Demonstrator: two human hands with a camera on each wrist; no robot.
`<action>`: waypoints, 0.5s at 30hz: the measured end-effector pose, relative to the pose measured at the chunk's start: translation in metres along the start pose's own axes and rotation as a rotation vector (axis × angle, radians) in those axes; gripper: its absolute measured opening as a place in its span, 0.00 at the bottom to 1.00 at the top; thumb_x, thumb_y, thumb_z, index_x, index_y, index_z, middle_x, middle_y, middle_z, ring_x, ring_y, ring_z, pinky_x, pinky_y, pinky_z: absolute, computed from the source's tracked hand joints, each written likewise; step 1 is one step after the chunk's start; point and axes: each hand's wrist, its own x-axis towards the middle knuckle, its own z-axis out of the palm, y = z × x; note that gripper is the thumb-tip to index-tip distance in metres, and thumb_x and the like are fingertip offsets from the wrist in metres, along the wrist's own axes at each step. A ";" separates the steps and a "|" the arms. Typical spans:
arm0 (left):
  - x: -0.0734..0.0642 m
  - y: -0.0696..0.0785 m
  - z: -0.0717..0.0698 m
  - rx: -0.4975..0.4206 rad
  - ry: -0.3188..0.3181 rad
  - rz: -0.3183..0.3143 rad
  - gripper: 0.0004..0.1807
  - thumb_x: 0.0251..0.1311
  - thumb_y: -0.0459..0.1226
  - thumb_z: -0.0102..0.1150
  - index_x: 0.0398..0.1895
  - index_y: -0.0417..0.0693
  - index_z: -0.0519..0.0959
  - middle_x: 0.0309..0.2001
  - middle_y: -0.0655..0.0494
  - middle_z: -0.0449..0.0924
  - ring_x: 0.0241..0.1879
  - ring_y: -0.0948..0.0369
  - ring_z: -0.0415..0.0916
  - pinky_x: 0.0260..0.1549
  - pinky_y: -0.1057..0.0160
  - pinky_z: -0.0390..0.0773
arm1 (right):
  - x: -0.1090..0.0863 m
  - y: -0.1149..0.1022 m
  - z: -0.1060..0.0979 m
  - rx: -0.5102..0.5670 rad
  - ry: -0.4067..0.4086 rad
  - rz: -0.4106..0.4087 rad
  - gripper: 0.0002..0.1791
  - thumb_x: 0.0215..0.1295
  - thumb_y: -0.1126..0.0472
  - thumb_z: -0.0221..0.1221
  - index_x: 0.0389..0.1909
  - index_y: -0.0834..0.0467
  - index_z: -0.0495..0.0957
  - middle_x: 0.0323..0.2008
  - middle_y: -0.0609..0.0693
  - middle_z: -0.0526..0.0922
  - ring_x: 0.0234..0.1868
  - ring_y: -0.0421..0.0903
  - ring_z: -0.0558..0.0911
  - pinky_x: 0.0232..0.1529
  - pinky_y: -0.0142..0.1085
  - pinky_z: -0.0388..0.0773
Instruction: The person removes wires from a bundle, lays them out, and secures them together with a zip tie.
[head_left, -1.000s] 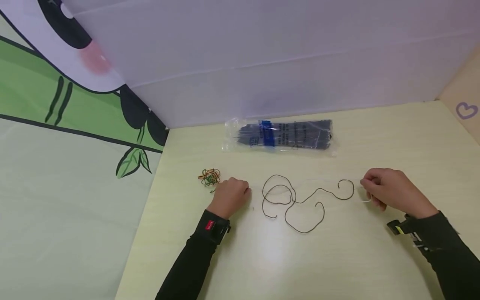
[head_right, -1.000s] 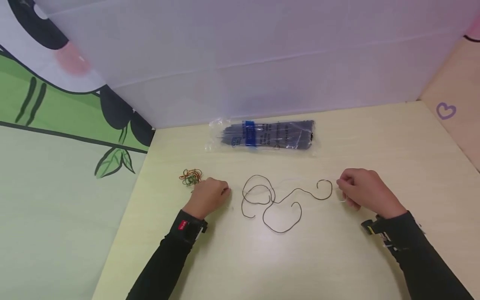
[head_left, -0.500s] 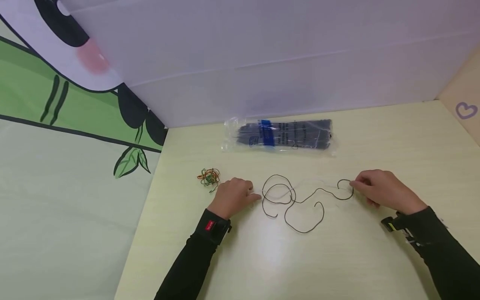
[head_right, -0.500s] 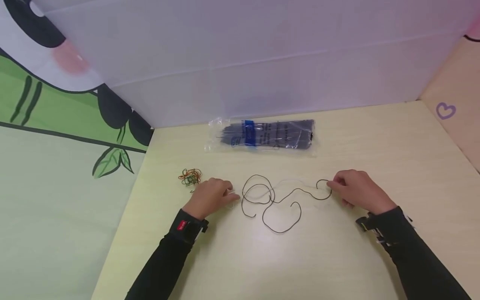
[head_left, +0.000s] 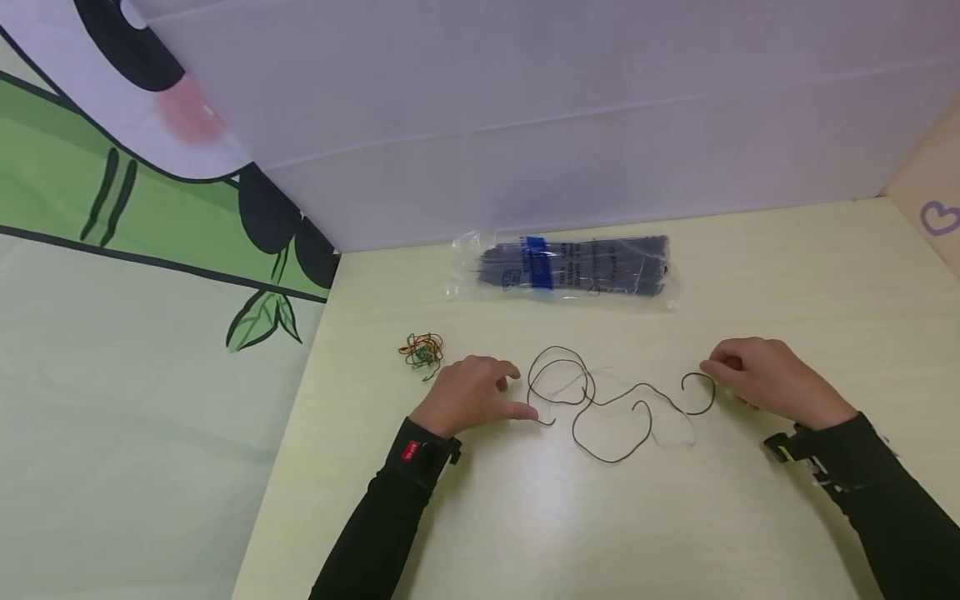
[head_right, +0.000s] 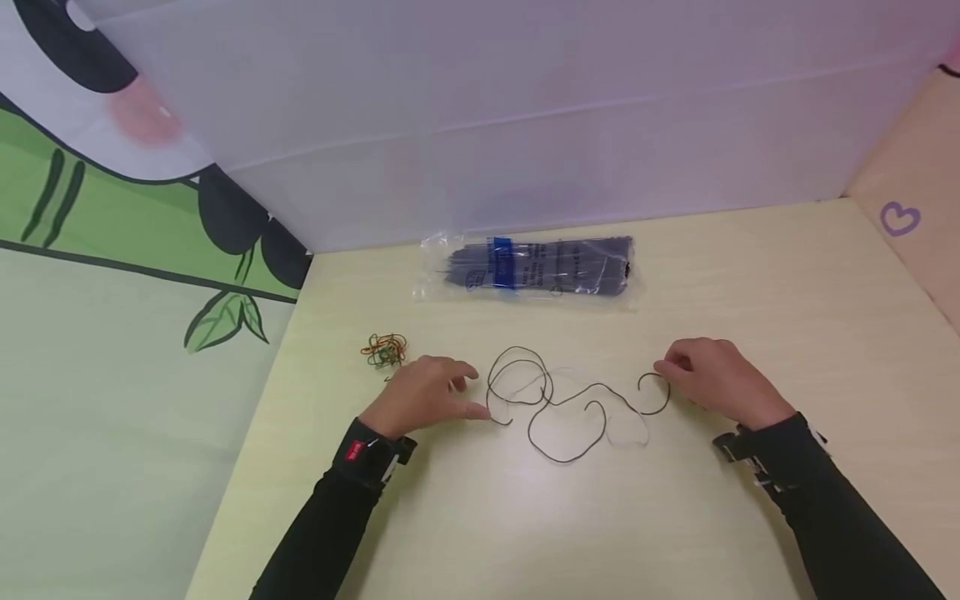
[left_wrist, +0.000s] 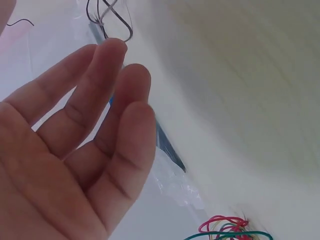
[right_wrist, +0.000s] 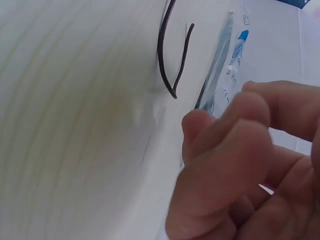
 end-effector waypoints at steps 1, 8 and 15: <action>-0.001 0.001 0.000 -0.001 -0.002 0.005 0.37 0.41 0.72 0.63 0.49 0.60 0.83 0.35 0.66 0.84 0.36 0.66 0.78 0.31 0.66 0.75 | -0.001 0.000 0.000 0.001 0.004 -0.001 0.13 0.72 0.48 0.55 0.37 0.53 0.81 0.18 0.45 0.73 0.17 0.40 0.71 0.25 0.33 0.66; -0.011 -0.016 -0.012 0.040 0.293 0.026 0.19 0.59 0.54 0.64 0.43 0.50 0.86 0.36 0.57 0.85 0.35 0.60 0.79 0.32 0.63 0.79 | -0.006 -0.004 -0.003 0.001 0.025 -0.036 0.14 0.73 0.48 0.54 0.40 0.54 0.82 0.21 0.46 0.76 0.18 0.39 0.71 0.24 0.33 0.65; -0.024 -0.059 -0.041 0.188 0.474 -0.202 0.22 0.56 0.32 0.60 0.56 0.44 0.80 0.59 0.37 0.73 0.45 0.38 0.76 0.41 0.44 0.79 | -0.010 -0.007 -0.007 -0.002 0.040 -0.045 0.13 0.73 0.49 0.54 0.39 0.53 0.81 0.21 0.46 0.77 0.17 0.38 0.72 0.25 0.32 0.66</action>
